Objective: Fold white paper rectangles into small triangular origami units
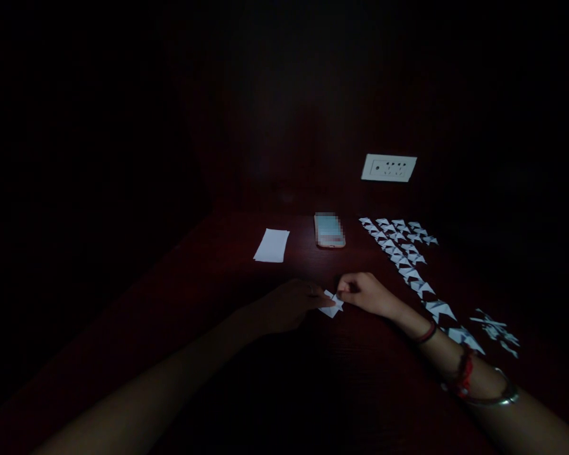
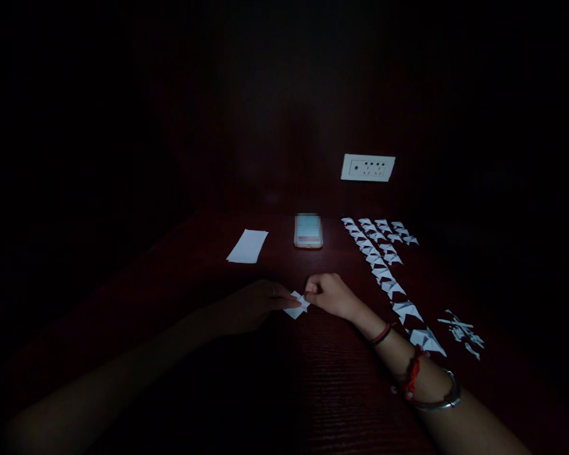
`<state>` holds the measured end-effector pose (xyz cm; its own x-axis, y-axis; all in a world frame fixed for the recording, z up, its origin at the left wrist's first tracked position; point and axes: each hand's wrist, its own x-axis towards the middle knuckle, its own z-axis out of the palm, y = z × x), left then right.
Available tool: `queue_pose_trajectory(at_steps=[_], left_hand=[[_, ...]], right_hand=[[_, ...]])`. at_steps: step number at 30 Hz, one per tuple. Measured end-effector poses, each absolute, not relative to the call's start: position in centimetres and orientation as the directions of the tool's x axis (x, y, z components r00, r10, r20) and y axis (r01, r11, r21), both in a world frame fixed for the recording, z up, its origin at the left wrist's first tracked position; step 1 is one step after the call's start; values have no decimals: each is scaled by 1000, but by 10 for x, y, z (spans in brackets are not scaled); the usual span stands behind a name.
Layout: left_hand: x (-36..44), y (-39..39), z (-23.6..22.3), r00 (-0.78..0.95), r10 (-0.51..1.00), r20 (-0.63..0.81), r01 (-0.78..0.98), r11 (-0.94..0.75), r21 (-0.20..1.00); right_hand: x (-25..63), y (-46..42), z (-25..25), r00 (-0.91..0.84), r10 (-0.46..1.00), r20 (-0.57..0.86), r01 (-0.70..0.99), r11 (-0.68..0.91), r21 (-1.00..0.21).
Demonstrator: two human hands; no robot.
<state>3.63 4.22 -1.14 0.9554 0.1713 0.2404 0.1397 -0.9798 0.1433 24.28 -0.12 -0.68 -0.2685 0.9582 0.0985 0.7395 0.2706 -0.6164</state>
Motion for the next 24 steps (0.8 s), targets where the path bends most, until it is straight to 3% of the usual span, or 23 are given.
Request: queue_pose_trajectory(at_steps=[15,21,24], left_hand=[[35,42,-19,942,194,272,158,-976,149],[33,42,-16,946,163,280,114,-976,186],[28,45,-16,948,151,279,99,-976,194]], right_hand=[[241,-2,-12,-271,953,133,758,297,-581],[243,-15,-3,-368,875,313,806,469,-363],[244,-22,4,-553,791,261,764,607,-219]])
